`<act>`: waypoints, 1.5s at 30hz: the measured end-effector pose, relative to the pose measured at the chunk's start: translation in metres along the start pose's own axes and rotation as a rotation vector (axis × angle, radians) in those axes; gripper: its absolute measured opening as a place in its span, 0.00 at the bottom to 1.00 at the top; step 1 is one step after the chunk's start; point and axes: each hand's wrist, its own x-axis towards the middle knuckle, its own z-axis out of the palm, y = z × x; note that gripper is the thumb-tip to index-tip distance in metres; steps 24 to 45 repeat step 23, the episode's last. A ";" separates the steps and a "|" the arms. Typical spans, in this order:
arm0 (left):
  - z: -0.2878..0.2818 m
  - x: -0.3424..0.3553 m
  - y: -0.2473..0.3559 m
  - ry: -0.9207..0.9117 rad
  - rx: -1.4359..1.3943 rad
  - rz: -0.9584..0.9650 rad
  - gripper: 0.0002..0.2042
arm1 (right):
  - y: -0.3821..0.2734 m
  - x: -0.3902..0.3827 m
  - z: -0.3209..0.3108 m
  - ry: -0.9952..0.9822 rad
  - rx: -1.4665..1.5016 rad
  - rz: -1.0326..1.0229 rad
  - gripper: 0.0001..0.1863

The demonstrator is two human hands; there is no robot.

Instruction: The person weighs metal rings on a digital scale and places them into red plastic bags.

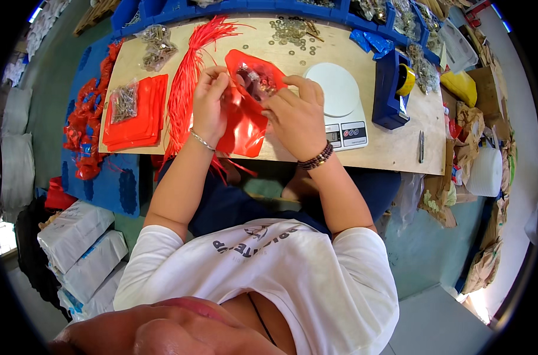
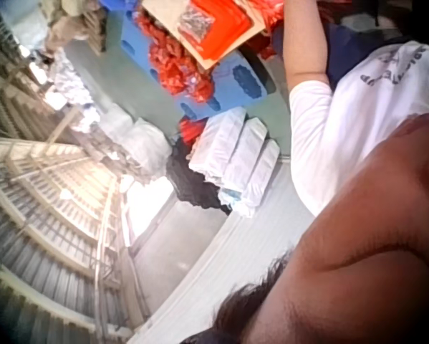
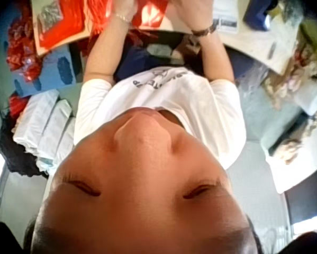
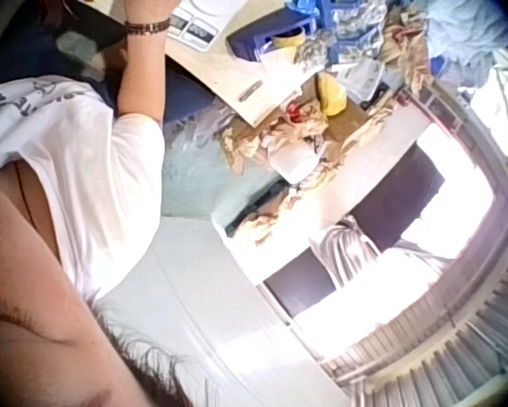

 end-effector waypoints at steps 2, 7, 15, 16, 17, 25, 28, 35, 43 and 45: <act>-0.001 0.008 0.001 0.078 0.196 0.181 0.13 | 0.012 -0.006 -0.004 0.030 0.012 0.035 0.07; 0.001 0.021 0.007 -0.167 0.304 0.075 0.19 | 0.037 -0.018 -0.003 0.163 0.151 0.206 0.05; 0.008 0.016 0.003 -0.232 0.154 -0.121 0.15 | 0.041 -0.041 0.030 0.111 0.966 0.479 0.42; 0.005 0.016 0.002 -0.224 0.070 -0.057 0.17 | 0.040 -0.039 0.030 0.133 0.910 0.449 0.36; 0.007 0.013 0.005 -0.229 0.071 -0.056 0.17 | 0.041 -0.039 0.031 0.137 0.908 0.449 0.36; -0.002 0.019 0.001 -0.391 0.359 0.060 0.16 | 0.065 -0.042 0.055 0.152 1.035 0.568 0.18; -0.002 0.019 0.001 -0.391 0.359 0.060 0.16 | 0.065 -0.042 0.055 0.152 1.035 0.568 0.18; -0.002 0.019 0.001 -0.391 0.359 0.060 0.16 | 0.065 -0.042 0.055 0.152 1.035 0.568 0.18; -0.002 0.019 0.001 -0.391 0.359 0.060 0.16 | 0.065 -0.042 0.055 0.152 1.035 0.568 0.18; -0.002 0.019 0.001 -0.391 0.359 0.060 0.16 | 0.065 -0.042 0.055 0.152 1.035 0.568 0.18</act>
